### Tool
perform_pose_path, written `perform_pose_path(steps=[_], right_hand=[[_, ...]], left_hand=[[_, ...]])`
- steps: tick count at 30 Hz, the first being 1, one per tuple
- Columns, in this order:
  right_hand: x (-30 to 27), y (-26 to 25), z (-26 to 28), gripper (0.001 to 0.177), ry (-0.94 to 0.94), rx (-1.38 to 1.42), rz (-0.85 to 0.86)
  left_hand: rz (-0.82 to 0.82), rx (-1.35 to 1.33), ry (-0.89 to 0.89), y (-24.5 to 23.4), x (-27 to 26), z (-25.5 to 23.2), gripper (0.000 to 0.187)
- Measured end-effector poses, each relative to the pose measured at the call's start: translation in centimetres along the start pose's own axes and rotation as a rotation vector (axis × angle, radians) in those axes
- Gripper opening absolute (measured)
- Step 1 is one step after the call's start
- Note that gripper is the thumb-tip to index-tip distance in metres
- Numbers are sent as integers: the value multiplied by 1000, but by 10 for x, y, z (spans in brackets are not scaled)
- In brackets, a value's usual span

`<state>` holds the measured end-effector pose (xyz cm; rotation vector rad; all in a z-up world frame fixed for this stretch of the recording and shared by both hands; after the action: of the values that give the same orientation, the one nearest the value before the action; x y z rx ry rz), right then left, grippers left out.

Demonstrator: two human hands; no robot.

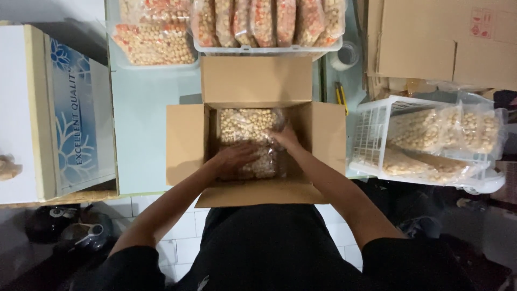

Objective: The person assembles a cardboard box, then places several plastic bags of nuts into it. The person closes the box flaps and sets the filled box aside. The person then picks up another flat cardboard box and begins to assemble it.

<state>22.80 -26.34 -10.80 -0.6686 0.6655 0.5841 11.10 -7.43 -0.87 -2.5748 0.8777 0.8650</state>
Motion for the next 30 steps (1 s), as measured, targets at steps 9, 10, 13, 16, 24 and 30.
perform_pose_path(steps=[9, 10, 13, 16, 24, 30], right_hand=[[-70, -39, 80, 33, -331, 66, -178], [-91, -49, 101, 26, -448, 28, -232], [-152, -86, 162, 19, -725, -144, -176], [-205, -111, 207, 20, -886, -384, -8], [-204, -128, 229, 24, -744, -520, 88], [-64, -69, 139, 28, -485, -673, 268]], left_hand=[[-18, 1086, 383, 28, 11, 74, 78], [-20, 1037, 341, 32, 14, 83, 76], [-33, 984, 188, 42, 55, 114, 70], [-120, 1150, 55, 53, 109, 172, 70], [-822, 1486, 4, 16, 12, 55, 77], [-548, 1266, -134, 12, 18, 60, 63]])
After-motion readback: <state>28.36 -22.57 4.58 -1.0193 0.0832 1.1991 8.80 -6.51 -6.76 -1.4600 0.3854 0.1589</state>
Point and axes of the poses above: each hand's wrist, its own x-axis towards the middle knuckle, its own y-axis out of the palm, z = x × y, the point moved 6 cm from there along x, towards the middle knuckle, and after that the axes turned 9 degrees about z, right-handed, at the moved point
